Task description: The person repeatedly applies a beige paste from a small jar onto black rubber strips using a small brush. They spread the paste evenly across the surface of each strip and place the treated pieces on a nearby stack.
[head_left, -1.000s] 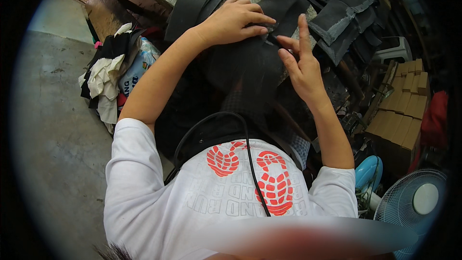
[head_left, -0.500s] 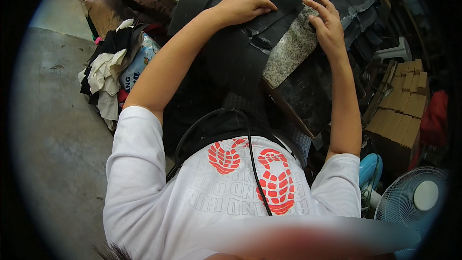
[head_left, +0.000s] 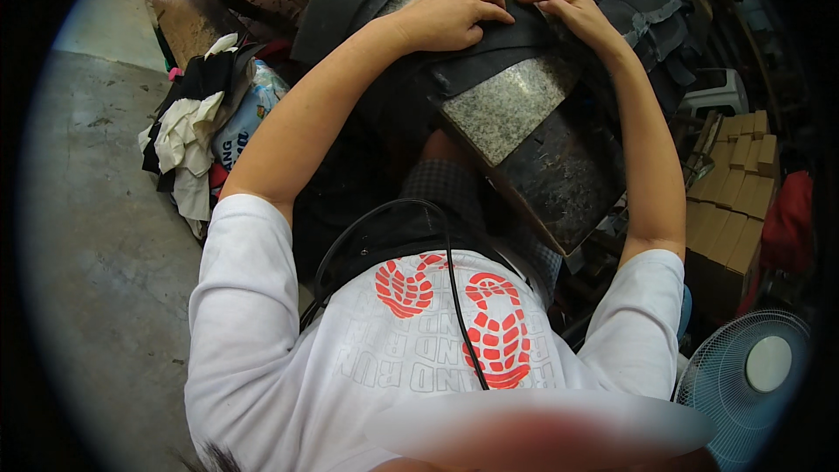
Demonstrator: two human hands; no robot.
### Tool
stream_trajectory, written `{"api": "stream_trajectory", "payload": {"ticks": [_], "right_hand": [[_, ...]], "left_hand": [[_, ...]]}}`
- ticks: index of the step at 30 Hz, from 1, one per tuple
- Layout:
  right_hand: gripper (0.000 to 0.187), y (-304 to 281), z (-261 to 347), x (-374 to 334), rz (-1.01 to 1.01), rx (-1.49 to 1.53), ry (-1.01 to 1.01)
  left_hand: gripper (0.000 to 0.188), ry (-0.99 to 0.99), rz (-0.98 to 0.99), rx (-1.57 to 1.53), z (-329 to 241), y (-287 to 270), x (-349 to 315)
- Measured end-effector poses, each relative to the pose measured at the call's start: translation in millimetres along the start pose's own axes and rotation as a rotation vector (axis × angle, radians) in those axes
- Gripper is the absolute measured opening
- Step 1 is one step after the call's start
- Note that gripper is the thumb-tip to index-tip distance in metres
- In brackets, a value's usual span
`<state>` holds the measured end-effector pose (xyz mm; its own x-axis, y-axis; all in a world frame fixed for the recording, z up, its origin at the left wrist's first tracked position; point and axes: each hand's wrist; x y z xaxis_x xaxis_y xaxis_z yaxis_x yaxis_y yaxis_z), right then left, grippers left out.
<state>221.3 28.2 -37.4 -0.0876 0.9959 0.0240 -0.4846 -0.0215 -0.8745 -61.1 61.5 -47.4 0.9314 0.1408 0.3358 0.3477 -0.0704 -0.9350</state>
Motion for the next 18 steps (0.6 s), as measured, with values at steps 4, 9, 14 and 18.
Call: {"api": "stream_trajectory", "payload": {"ticks": [4,9,14,18], "right_hand": [[0.039,0,-4,-11,0.044,0.029,0.014],[0.037,-7,-1,-51,0.003,-0.173,-0.106],[0.038,-6,18,-86,-0.026,-0.308,-0.077],[0.038,-3,33,-90,-0.179,0.32,0.049]], "left_hand": [[0.059,-0.03,-0.012,0.055,-2,6,-3],[0.055,-0.033,-0.013,0.061,0,9,-5],[0.049,-0.01,-0.055,0.164,2,16,-5],[0.047,-0.067,-0.132,0.278,-1,31,10]]}}
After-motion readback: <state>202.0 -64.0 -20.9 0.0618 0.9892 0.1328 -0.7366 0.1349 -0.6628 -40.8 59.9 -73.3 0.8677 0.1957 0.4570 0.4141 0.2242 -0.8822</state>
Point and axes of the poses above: each hand's wrist, its own x-axis towards the middle knuckle, its own y-axis out of the palm, z = x × y, and after that the axes turned 12 degrees about y, right-handed
